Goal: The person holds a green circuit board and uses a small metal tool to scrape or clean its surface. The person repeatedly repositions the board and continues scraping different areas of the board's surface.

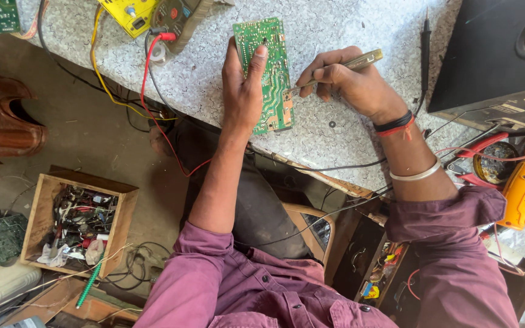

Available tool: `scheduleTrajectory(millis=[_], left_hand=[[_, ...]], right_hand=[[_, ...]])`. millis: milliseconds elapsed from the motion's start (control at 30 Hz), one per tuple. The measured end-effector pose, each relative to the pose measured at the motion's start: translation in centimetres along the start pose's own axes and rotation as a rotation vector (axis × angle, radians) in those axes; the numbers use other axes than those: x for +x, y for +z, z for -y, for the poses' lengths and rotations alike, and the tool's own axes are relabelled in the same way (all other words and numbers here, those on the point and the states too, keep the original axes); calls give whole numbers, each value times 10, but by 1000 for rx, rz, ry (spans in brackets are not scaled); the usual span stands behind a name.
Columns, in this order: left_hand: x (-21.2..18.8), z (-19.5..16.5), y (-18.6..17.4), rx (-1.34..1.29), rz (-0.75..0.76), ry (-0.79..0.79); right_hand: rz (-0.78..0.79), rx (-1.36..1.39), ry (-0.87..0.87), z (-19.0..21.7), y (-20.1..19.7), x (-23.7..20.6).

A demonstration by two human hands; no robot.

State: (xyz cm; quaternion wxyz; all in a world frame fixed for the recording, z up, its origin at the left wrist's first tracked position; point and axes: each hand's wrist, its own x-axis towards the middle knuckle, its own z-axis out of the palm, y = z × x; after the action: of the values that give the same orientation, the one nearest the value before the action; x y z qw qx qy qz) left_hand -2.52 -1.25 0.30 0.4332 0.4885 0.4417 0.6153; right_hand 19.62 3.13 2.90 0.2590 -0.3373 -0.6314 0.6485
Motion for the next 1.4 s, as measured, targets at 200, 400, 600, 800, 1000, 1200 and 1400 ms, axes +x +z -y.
scheduleTrajectory(millis=[200,400,600,800,1000,1200,1400], left_hand=[[2,0,-6,-166,-38,-10],[4,1,-5,-179,-56,32],[5,0,-5,-194,-48,61],[5,0,-7,-240,-59,40],[2,-1,-3,-206,-60,82],[2,3,-3,-104,-80,102],[1,7,-2,-67,-96,105]], right_hand=[[93,268,-16,-3,1,-1],[80,260,-12,-1,3,0],[91,275,-22,0,5,2],[96,343,10,0,6,5],[20,304,14,2,7,6],[-3,95,-75,3,1,7],[-35,33,-90,4,1,5]])
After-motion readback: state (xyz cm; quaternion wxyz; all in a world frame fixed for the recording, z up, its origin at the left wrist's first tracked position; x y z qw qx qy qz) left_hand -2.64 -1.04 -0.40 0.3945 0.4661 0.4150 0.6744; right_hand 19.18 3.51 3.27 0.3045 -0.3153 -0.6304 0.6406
